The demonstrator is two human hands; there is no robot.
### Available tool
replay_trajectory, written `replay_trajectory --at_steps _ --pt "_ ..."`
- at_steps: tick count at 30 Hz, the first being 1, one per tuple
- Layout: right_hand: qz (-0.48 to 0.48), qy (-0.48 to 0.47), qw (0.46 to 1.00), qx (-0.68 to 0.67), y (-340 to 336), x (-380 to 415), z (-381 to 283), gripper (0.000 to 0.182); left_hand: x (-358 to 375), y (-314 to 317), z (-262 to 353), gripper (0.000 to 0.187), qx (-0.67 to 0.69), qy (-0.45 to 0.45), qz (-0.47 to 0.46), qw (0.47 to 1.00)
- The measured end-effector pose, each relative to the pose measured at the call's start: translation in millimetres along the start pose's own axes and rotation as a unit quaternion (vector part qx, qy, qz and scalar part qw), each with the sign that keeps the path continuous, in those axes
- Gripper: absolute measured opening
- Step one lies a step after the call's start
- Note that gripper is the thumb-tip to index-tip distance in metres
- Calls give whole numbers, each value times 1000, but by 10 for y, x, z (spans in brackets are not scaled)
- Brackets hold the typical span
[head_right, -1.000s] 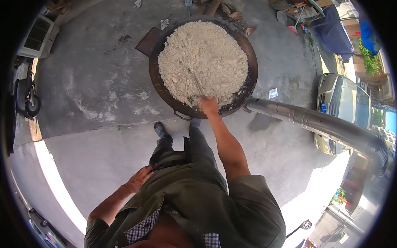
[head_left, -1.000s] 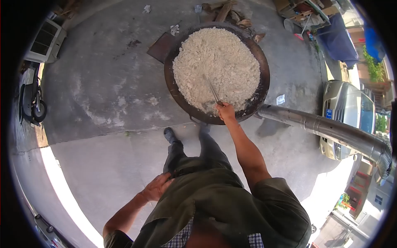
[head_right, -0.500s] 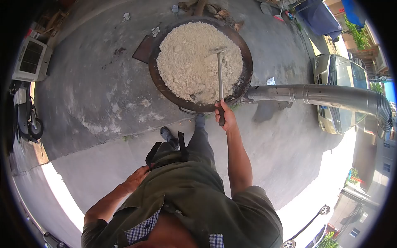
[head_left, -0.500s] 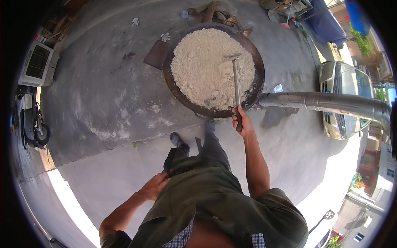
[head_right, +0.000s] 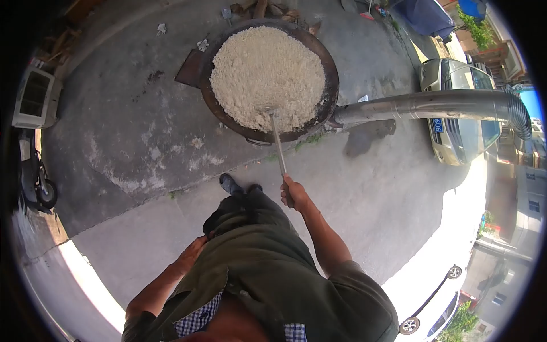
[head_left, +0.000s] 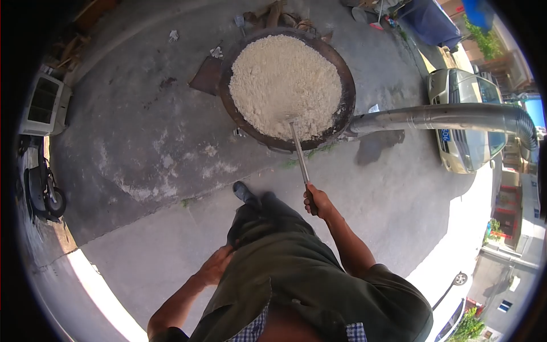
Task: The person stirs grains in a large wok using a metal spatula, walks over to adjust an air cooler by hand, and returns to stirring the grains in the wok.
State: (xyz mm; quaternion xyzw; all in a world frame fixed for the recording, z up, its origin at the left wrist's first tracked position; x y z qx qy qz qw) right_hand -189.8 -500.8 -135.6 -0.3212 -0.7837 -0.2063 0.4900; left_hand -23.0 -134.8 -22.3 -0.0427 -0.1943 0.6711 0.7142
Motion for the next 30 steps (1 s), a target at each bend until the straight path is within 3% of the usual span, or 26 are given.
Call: replay_trajectory --at_steps 5,10,13,18,22,26,27,29,30 --pt "51 -89 993 51 -436 31 -641 53 102 175 148 72 -8 -6 16 1000" --pt "56 -123 990 -34 -849 -917 -1571 51 377 580 227 69 3 -66 -10 998" --pt "80 -91 991 -53 -752 -947 -1112 50 607 839 248 68 -4 -85 -7 996" --pt "57 -46 997 -16 -464 -512 274 54 992 1322 -254 67 26 -108 33 993" --pt "55 -69 996 -5 -584 -566 266 55 828 1008 260 67 -62 -72 9 995" --pt "113 -125 982 89 -785 -526 30 51 908 831 205 66 -124 -31 -4 992" --pt "238 -205 931 185 -937 -352 -139 47 920 773 183 66 -114 -28 -14 993" --pt "463 -332 740 357 -973 228 -417 40 1028 676 90 65 -101 -23 -23 994" --pt "448 -352 736 366 -837 433 -448 40 1111 652 1 65 -100 -21 -19 995"
Point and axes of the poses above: each hand's wrist, its own x-axis away from the middle knuckle, its own y-axis out of the palm, z = x × y, the point moved 8 cm from there along -x, towards the middle knuckle, and after that the axes turned 8 degrees about x, right-handed, at the moved point
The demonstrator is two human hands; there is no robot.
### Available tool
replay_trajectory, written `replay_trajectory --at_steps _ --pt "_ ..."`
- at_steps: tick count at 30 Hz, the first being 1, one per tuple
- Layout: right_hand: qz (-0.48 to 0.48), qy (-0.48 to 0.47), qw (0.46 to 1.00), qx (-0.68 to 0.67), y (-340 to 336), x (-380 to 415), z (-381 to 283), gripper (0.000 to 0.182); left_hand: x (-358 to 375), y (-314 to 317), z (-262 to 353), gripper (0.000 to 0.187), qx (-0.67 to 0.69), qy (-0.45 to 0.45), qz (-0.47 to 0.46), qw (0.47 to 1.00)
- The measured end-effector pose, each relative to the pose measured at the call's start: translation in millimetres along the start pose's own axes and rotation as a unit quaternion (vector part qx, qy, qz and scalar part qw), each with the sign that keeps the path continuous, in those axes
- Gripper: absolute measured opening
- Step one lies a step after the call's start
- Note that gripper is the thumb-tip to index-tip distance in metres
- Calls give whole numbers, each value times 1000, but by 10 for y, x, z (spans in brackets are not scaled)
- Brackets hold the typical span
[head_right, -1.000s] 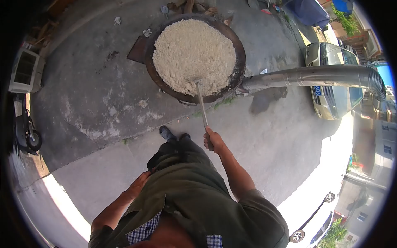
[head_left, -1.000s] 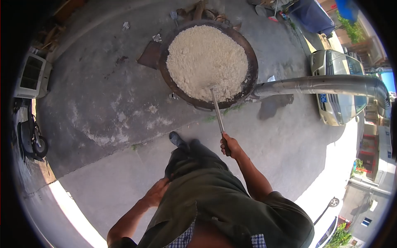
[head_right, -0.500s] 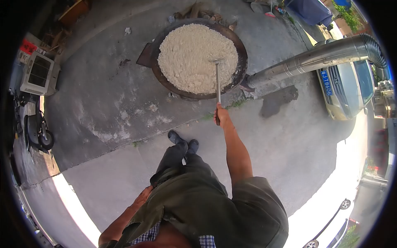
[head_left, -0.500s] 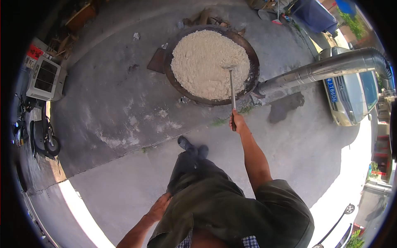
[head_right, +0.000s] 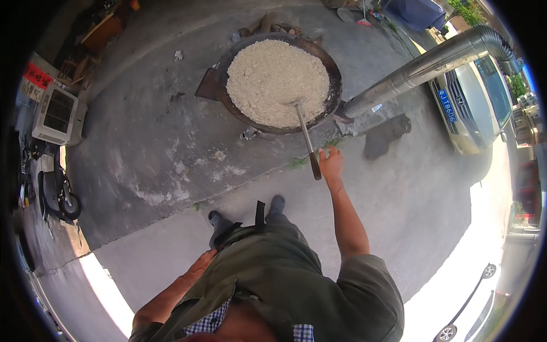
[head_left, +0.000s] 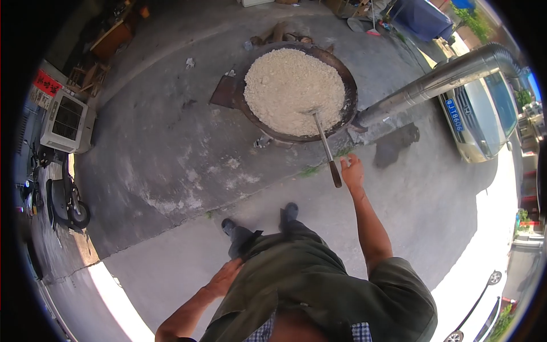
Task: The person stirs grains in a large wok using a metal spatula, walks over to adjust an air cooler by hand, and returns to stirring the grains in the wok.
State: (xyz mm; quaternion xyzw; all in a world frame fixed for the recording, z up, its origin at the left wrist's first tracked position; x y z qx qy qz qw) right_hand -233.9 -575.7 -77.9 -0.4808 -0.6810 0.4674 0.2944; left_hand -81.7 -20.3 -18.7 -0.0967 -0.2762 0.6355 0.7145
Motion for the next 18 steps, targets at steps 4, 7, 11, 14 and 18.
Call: replay_trajectory --at_steps 4,7,11,14,18 --pt "-123 -174 977 29 -359 957 -876 60 384 -297 -303 60 47 -8 4 999" --pt "-364 -302 870 140 -205 2117 -1440 92 788 -695 -495 57 188 -86 29 978" --pt "-470 -415 775 84 -286 3389 -2093 110 1173 -1237 -690 61 174 -84 35 981" --pt "-466 -445 765 -13 -261 3893 -2713 101 1713 -1214 -1265 70 74 -27 20 997" --pt "-382 -559 734 -49 -57 3973 -3453 91 1939 -1416 -1504 77 109 -25 -14 994"
Point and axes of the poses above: each hand's wrist, its own x-axis away from the middle knuckle, its own y-axis out of the palm, z = x × y, the point moved 8 cm from there along -x, towards the middle knuckle, and after that the axes turned 8 degrees about x, right-handed, at the moved point
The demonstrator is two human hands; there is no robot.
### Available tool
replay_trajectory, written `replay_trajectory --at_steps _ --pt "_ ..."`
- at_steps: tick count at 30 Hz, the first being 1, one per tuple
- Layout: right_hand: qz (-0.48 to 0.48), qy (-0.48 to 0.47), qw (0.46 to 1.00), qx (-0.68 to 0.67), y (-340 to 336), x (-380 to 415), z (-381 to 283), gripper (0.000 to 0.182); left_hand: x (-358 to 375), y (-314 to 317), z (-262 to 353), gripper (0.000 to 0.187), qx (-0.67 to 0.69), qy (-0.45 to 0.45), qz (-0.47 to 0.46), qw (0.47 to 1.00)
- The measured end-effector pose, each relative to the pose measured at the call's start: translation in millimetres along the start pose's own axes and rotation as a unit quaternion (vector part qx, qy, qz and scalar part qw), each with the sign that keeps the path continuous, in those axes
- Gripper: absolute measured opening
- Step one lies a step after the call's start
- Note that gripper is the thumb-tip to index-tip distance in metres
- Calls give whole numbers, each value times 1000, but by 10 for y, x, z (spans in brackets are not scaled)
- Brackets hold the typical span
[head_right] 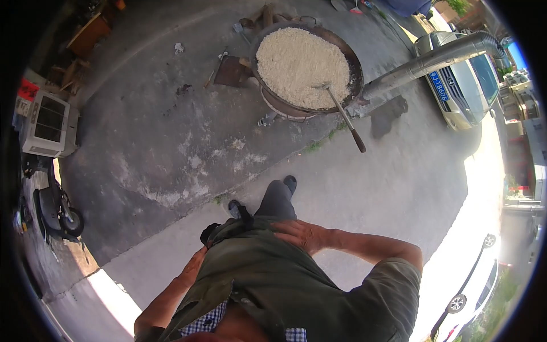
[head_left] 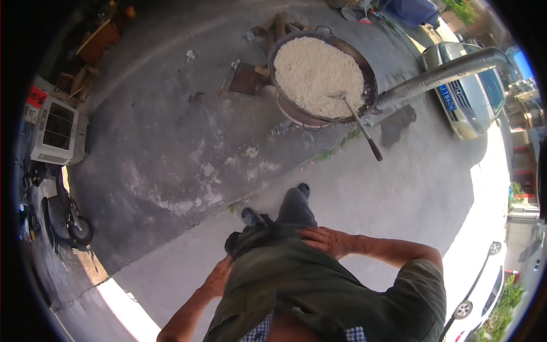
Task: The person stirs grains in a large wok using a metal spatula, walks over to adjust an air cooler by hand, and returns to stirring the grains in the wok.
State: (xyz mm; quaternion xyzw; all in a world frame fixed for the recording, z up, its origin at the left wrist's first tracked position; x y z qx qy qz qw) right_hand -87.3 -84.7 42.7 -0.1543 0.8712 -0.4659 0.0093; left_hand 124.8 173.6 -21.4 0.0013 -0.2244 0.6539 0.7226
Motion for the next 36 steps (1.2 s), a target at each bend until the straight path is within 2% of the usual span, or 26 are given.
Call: replay_trajectory --at_steps 2,8,11,13,20,23,26,28,32,36 --pt "27 -50 997 -45 72 -137 -46 89 6 -149 20 81 -9 14 -7 1000" --pt "-14 -19 999 -39 162 -329 59 92 49 -336 -47 84 -52 66 3 996" --pt "-31 -6 999 -38 124 -401 192 92 -109 -471 129 77 -32 71 17 997" --pt "-3 -23 999 -39 133 -388 216 92 -110 -510 148 71 -48 83 45 994" --pt "-1 -42 997 -64 486 -340 54 92 23 -370 216 65 12 85 32 996" --pt "1 -38 998 -51 700 -300 22 92 278 -243 -30 64 -50 62 25 997" --pt "-4 -31 998 -57 715 -320 -55 92 274 -290 127 65 5 58 8 998" --pt "-4 -30 998 -62 668 -374 -79 92 360 -235 -76 69 -22 53 16 998" --pt "9 -43 997 -63 552 -425 -170 91 557 -191 -218 78 -131 110 56 984" --pt "42 -37 995 -86 693 -360 -95 77 525 -278 -18 85 -109 83 -4 991"
Point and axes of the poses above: each hand's wrist, its own x-axis away from the middle knuckle, its own y-axis out of the palm, z = x × y, the point moved 8 cm from there along -x, towards the middle knuckle, and after that the axes turned 8 degrees about x, right-handed, at the moved point
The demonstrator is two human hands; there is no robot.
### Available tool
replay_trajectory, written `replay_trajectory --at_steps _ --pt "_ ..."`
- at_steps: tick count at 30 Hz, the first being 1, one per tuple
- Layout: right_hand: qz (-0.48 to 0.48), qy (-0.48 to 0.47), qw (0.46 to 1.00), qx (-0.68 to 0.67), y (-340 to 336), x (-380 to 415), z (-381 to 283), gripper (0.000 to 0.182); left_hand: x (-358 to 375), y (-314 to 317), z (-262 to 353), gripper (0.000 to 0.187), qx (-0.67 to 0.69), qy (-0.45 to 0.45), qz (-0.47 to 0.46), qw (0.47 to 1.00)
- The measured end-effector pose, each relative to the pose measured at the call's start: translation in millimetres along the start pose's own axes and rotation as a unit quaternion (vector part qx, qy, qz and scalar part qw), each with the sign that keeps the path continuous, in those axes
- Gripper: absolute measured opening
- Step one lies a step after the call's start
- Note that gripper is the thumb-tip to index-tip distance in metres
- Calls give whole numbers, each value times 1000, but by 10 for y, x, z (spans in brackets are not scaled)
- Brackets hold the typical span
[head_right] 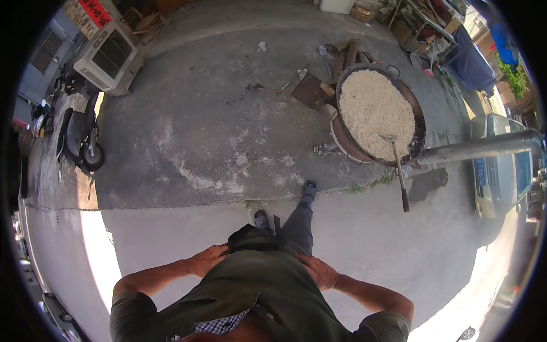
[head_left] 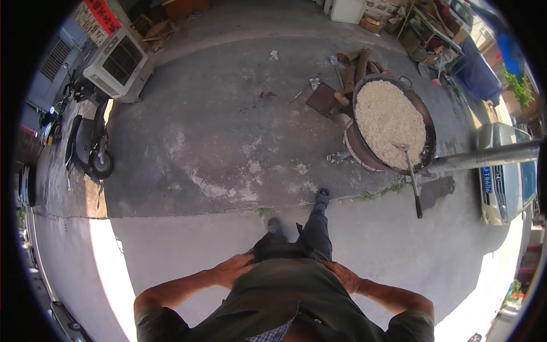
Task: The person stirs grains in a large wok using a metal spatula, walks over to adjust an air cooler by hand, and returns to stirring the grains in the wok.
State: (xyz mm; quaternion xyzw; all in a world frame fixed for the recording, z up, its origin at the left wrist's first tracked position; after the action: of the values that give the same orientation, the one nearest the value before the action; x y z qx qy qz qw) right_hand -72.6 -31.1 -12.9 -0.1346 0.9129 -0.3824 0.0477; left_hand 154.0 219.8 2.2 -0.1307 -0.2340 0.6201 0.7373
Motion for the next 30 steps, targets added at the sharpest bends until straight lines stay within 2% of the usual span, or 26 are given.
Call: replay_trajectory --at_steps 3,7,10,13,17,19,23,26,30 --pt "-3 63 991 -121 20 21 46 66 73 102 -115 84 -22 -13 -15 1000" --pt "21 25 997 -69 -149 -96 -122 63 77 88 -99 90 -18 -13 -19 1000" --pt "17 40 995 -91 -138 -90 -83 61 76 92 -104 91 -18 -20 -23 999" --pt "9 7 999 -33 -113 -97 -83 62 85 125 -139 97 -21 -17 -18 999" --pt "8 28 994 -105 -127 -145 -60 64 135 99 -138 101 -19 -17 -8 1000" --pt "-2 44 989 -142 -63 -152 -9 66 174 65 -137 101 -19 -21 -5 1000" --pt "-6 18 994 -105 -72 -312 -42 65 290 -20 -146 101 -14 -38 3 999" --pt "-21 20 995 -95 -35 -410 -76 64 409 -60 -149 91 -2 -29 26 999" --pt "-40 8 997 -72 -5 -556 -57 63 532 -43 -258 92 0 -31 37 999"
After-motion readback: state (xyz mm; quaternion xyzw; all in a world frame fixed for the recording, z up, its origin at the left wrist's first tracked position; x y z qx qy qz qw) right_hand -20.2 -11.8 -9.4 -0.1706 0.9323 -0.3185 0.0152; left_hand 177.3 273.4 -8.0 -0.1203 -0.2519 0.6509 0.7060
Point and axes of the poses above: each hand's wrist, its own x-axis away from the middle knuckle, its own y-axis out of the palm, z = x × y, the point moved 8 cm from there along -x, towards the middle knuckle, and after that the axes turned 8 degrees about x, right-handed, at the moved point
